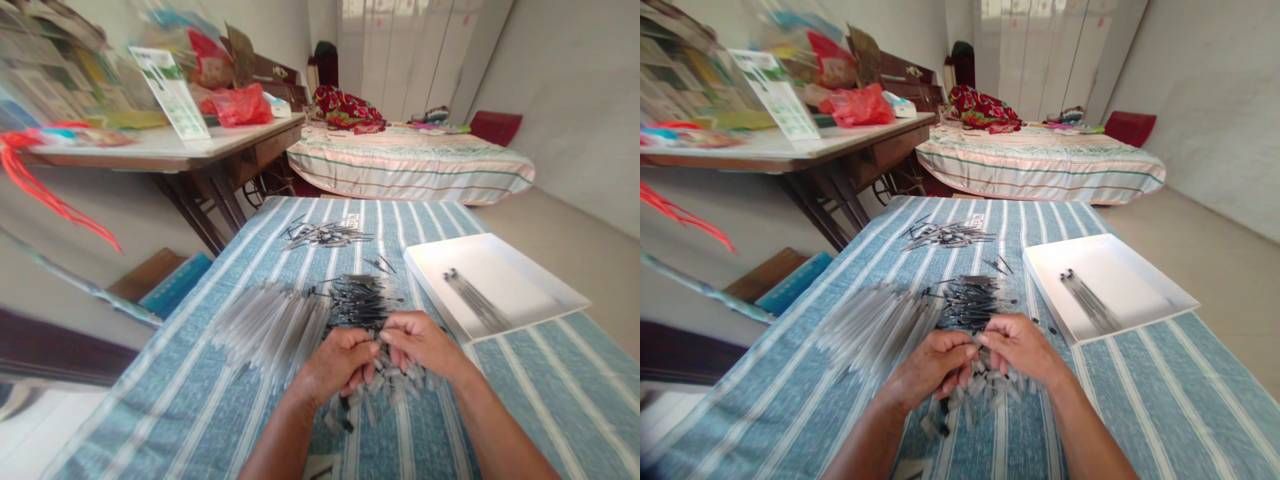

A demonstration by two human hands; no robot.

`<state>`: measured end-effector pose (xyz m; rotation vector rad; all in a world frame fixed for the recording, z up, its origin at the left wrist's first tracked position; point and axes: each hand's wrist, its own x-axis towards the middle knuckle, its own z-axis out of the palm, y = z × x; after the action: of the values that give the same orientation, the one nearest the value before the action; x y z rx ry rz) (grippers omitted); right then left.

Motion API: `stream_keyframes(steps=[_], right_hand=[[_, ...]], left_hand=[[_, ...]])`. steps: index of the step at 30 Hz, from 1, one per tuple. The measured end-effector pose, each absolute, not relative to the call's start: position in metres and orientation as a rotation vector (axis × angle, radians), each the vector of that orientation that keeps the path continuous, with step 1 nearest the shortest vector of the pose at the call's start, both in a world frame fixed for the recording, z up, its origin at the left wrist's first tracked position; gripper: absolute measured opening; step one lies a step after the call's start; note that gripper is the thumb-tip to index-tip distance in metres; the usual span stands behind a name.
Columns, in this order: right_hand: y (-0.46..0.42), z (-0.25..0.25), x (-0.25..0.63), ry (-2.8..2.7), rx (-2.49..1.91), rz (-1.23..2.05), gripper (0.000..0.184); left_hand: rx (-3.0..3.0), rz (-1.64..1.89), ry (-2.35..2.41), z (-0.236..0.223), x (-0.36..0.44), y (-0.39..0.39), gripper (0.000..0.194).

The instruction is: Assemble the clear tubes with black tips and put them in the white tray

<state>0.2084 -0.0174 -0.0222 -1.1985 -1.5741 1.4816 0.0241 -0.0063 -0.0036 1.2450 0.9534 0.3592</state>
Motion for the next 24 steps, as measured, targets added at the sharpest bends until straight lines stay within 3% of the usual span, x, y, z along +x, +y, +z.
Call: stream_keyframes(steps=[18,24], right_hand=[[-0.018,-0.025,0.219,-1.426,-1.031,1.59,0.019],[-0.018,-0.023,0.216,-1.405,-1.093,1.556,0.024]], left_hand=[[1.251,0.308,0.952,-0.006,0.025,-0.006,0.027],[1.246,0.312,0.944,-0.008,0.024,-0.005,0.028]])
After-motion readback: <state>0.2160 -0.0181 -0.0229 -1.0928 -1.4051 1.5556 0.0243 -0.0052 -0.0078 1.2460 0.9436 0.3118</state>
